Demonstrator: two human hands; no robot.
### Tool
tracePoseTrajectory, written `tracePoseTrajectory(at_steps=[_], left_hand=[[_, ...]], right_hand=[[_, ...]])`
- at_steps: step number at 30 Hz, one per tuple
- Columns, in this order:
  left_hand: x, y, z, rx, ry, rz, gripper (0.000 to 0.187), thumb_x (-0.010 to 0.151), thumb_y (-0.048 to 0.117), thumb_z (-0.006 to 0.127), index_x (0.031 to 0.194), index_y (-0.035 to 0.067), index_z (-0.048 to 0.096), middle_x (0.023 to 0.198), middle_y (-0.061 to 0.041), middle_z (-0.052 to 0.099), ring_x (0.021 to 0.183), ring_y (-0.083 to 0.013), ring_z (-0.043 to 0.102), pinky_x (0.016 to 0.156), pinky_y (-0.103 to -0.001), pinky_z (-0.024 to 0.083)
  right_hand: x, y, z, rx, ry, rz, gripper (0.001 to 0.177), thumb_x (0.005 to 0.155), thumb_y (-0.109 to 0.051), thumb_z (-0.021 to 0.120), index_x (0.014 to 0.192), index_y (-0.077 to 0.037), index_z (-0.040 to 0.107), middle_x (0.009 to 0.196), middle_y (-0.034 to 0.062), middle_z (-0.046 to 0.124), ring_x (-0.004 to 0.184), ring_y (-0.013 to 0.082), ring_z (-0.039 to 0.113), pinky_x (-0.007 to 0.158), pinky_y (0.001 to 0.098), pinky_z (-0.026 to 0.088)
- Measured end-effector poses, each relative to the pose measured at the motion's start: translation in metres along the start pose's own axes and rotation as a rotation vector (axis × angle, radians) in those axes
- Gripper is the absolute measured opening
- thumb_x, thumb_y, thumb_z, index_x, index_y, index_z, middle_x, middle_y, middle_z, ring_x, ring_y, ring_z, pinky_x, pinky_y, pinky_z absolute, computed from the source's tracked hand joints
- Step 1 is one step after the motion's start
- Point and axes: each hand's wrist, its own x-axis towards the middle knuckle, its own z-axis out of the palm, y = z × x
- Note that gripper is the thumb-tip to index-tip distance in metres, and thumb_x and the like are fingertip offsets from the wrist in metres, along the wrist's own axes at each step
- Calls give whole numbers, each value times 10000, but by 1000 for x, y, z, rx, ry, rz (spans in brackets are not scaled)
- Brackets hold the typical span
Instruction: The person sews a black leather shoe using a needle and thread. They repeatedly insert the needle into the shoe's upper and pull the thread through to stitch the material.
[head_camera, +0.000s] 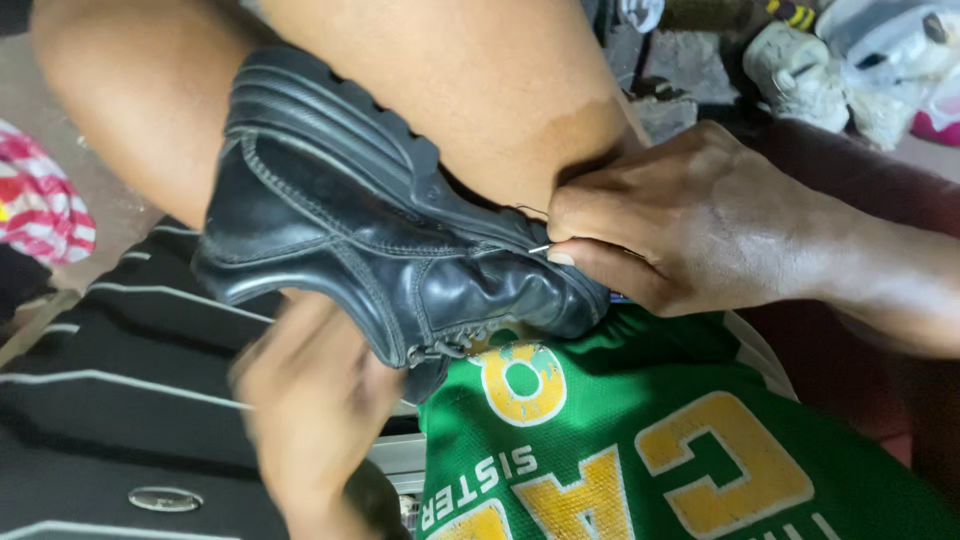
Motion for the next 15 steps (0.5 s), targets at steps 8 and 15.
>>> tracePoseTrajectory(at_steps=[8,15], left_hand=[[-13,-32,19,-344,-6,-51,74,854,33,725,909,16,679,845,-102,639,685,-214,629,646,-329,492],[-34,-43,42,-1287,415,-601,108,929,11,620,831,-2,577,686,-86,580,495,-89,529,424,-194,394]], right_hand=[[-6,-1,3,19,7,14,170,926,-248,667,857,-93,658,700,27,685,548,184,686,527,366,579],[-7,4,4,61,-31,16,136,916,-222,679,870,-95,666,728,25,700,548,169,684,527,360,584]])
